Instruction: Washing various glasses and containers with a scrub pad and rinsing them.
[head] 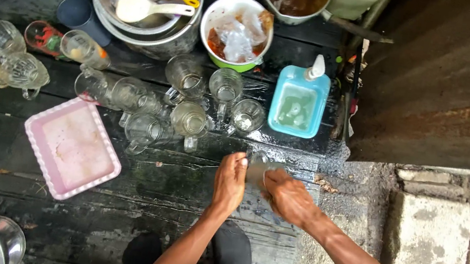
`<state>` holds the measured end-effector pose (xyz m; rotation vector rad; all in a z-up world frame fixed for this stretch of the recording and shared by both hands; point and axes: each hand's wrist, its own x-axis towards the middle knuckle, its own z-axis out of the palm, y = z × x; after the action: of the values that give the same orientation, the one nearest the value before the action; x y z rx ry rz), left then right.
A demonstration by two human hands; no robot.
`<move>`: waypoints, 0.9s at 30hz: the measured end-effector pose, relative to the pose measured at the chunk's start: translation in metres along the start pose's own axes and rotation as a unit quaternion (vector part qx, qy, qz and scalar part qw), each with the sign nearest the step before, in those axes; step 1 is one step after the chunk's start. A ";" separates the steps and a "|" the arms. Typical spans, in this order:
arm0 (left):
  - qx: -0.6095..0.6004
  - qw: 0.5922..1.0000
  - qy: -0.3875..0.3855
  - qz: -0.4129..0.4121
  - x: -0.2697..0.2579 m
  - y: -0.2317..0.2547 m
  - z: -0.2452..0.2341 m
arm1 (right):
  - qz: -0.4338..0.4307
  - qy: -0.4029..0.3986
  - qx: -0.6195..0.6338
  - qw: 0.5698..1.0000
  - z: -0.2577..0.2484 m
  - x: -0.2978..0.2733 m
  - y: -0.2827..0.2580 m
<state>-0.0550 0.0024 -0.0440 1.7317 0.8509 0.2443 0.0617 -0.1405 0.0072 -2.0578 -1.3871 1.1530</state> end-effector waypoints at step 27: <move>0.562 0.722 -0.316 0.249 -0.024 0.075 -0.243 | -0.107 0.237 -0.078 0.962 -0.073 0.023 -0.028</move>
<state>-0.1768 0.1623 0.1132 2.9023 -0.1248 -0.6576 0.1087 -0.0996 0.0595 -2.0436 -1.4379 0.4306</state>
